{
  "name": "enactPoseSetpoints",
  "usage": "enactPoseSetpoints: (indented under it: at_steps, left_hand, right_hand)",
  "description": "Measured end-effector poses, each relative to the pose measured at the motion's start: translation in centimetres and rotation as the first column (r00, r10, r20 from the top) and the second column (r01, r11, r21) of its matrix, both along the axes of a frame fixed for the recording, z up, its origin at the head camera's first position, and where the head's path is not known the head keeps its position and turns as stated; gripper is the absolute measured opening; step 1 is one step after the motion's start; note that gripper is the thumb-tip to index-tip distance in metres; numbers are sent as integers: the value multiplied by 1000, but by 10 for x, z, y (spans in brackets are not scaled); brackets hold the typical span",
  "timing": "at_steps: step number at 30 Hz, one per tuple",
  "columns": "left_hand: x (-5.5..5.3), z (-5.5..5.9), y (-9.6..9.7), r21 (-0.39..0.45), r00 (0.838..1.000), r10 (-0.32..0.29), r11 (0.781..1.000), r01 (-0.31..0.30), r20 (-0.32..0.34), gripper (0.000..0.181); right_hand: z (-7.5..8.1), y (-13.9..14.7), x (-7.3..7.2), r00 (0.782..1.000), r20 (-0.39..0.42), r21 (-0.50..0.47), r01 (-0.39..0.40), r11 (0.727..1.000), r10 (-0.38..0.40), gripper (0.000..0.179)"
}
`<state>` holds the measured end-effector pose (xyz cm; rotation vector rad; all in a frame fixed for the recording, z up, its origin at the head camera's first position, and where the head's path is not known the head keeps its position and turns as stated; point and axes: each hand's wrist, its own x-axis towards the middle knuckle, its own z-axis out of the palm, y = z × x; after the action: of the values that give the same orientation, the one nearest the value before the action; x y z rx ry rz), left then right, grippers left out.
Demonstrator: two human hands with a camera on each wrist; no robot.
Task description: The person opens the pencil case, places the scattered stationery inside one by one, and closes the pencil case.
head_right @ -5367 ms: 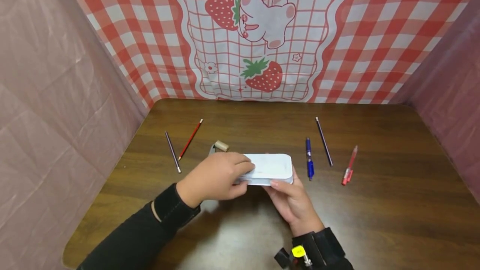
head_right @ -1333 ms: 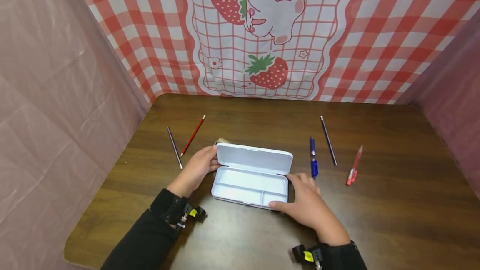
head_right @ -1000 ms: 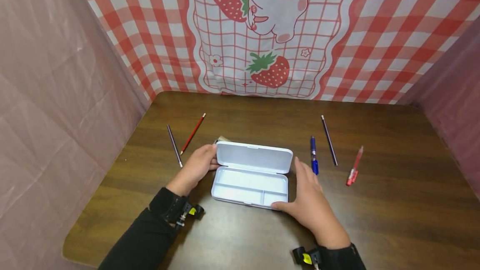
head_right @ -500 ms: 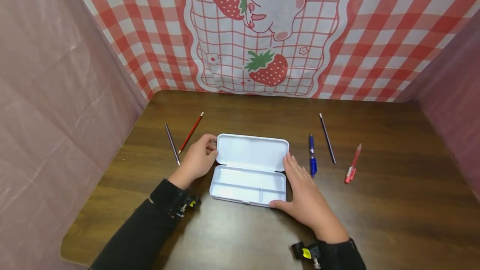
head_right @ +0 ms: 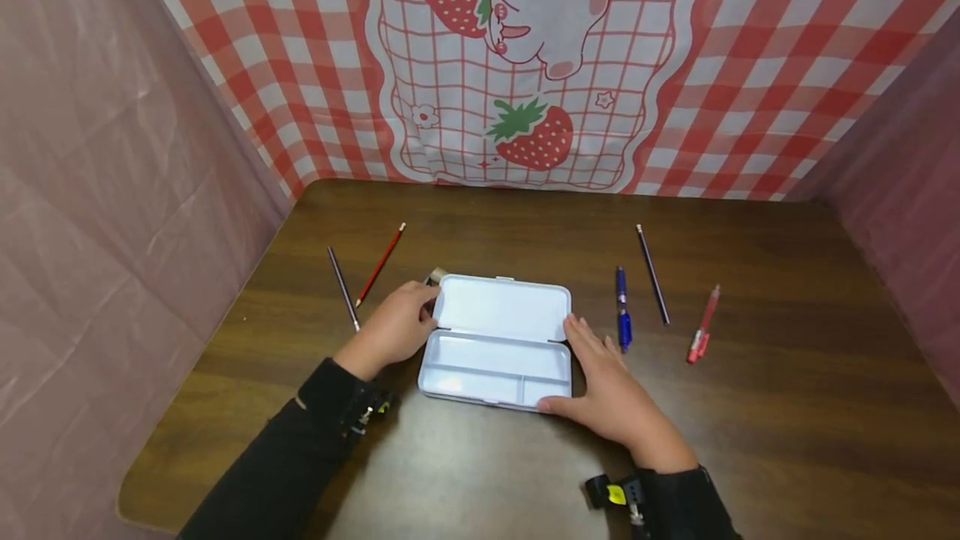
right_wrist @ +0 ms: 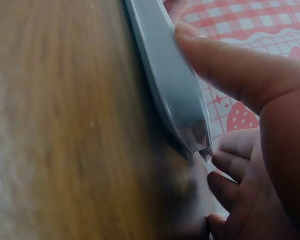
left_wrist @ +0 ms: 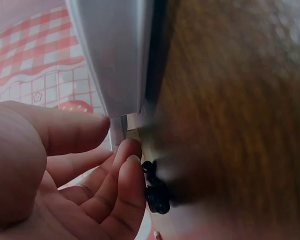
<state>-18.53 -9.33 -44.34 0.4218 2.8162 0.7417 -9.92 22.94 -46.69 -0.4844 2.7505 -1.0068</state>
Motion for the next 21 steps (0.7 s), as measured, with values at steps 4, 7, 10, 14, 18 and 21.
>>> enactPoseSetpoints:
  at_steps: [4,7,10,14,18,21]
  left_hand:
    - [0,0,0,-25,1000,-11,1000,11,-3,50]
    - [0,0,-2,-19,1000,-18,1000,18,-21,48]
    - [1,1,-5,1,999,-11,1000,11,-43,46]
    - [2,5,-15,26,997,18,1000,-16,-76,43]
    - [1,12,-27,9,992,23,1000,-22,-121,42]
    - [-3,16,-35,-78,986,-22,997,9,-167,46]
  right_hand:
    - [0,0,-2,1000,8,-14,-2,1000,2,119]
    - [0,0,-1,1000,17,-21,4,1000,-3,118]
    - [0,1,0,1000,27,-23,9,1000,-8,118]
    - [1,0,1,1000,29,-24,9,1000,-8,119]
    - [1,0,2,1000,24,-32,5,999,-5,119]
    - [0,-1,2,1000,25,-36,9,999,-8,119]
